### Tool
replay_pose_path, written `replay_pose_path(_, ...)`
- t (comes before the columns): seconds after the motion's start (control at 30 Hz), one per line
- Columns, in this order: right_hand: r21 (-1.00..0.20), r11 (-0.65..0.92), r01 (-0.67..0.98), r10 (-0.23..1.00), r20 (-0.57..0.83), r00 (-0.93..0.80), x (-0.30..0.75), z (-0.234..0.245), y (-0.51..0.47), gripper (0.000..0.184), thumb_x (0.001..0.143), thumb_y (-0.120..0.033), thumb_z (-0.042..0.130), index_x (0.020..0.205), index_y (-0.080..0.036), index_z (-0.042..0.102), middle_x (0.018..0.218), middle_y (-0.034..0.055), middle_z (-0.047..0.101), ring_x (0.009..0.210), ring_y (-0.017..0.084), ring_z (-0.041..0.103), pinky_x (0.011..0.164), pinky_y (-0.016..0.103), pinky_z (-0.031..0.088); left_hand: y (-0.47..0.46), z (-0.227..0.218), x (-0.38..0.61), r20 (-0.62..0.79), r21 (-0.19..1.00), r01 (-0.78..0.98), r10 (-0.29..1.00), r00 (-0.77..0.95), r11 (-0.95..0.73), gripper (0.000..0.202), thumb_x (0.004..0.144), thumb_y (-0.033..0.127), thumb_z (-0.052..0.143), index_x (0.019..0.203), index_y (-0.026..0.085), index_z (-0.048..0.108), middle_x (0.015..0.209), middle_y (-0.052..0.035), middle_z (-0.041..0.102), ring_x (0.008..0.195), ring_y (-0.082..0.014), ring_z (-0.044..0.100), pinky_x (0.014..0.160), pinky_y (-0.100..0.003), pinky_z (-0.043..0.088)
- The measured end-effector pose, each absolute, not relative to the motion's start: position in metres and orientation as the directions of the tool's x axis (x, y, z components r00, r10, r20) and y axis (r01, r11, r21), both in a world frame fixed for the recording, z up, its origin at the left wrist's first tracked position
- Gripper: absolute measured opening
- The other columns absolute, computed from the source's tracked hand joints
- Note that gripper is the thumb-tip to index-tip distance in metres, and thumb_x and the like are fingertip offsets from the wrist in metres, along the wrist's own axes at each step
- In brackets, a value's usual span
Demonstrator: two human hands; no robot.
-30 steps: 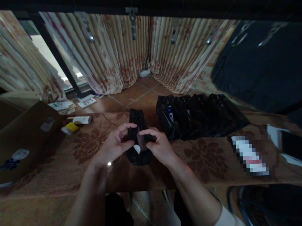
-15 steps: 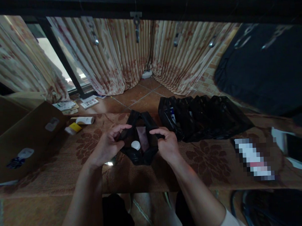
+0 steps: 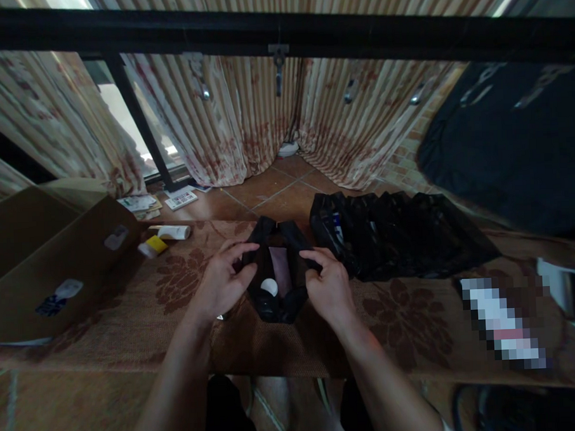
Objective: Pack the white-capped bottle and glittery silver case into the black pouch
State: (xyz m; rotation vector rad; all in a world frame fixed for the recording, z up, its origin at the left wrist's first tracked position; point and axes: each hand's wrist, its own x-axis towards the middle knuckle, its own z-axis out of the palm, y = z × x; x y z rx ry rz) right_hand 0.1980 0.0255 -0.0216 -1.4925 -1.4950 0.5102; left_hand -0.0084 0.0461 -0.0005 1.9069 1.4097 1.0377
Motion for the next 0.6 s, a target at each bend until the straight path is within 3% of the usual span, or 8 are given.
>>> replay_pose_path(0.1,-0.833,0.172,0.526,0.948,0.284,0.140,0.196,-0.020,0.024,0.038,0.073,-0.008,0.048,0.101,-0.019,0.072,0.109,0.0090,0.068,0.105,0.025,0.064,0.098,0.042,0.049,0.044,0.000,-0.003,0.268,0.798,0.508,0.945,0.185,-0.326,0.032,0.085,0.034,0.062,0.113,0.022,0.069,0.120,-0.0078,0.058,0.105,-0.0214,0.060,0.081,-0.031,0.050)
replay_pose_path(0.23,-0.839,0.193,0.509,0.951,0.288,0.114,0.193,-0.018,0.023,0.030,0.079,-0.014,0.053,0.102,-0.020,0.071,0.110,0.0098,0.067,0.106,0.026,0.062,0.098,0.044,0.048,0.043,-0.001,0.000,0.324,0.787,0.487,0.926,0.197,-0.379,0.035,0.086,0.041,0.065,0.117,0.024,0.068,0.136,-0.0084,0.051,0.128,-0.0245,0.050,0.104,-0.037,0.043)
replay_pose_path(0.37,-0.846,0.219,0.486,0.950,0.298,0.092,0.191,-0.018,0.021,0.024,0.083,-0.021,0.057,0.103,-0.022,0.071,0.114,0.0098,0.064,0.110,0.026,0.061,0.099,0.045,0.047,0.045,-0.001,-0.002,0.380,0.778,0.476,0.911,0.162,-0.410,0.038,0.089,0.044,0.061,0.121,0.024,0.066,0.135,-0.0087,0.053,0.131,-0.0242,0.049,0.112,-0.041,0.037)
replay_pose_path(0.47,-0.866,0.226,0.447,0.949,0.300,0.101,0.190,-0.019,0.020,0.022,0.086,-0.026,0.060,0.103,-0.023,0.072,0.123,0.0108,0.060,0.114,0.026,0.059,0.101,0.045,0.046,0.050,-0.006,-0.011,0.357,0.800,0.497,0.933,0.057,-0.336,0.042,0.089,0.047,0.058,0.121,0.021,0.065,0.126,-0.0102,0.062,0.117,-0.0243,0.059,0.102,-0.039,0.045)
replay_pose_path(0.6,-0.880,0.283,0.382,0.926,0.354,0.128,0.190,-0.019,0.020,0.020,0.087,-0.031,0.062,0.103,-0.024,0.073,0.128,0.0094,0.057,0.119,0.025,0.057,0.104,0.043,0.044,0.058,-0.020,-0.039,0.172,0.810,0.578,0.982,-0.072,-0.100,0.050,0.085,0.052,0.059,0.118,0.016,0.065,0.102,-0.0105,0.072,0.085,-0.0236,0.068,0.078,-0.035,0.053)
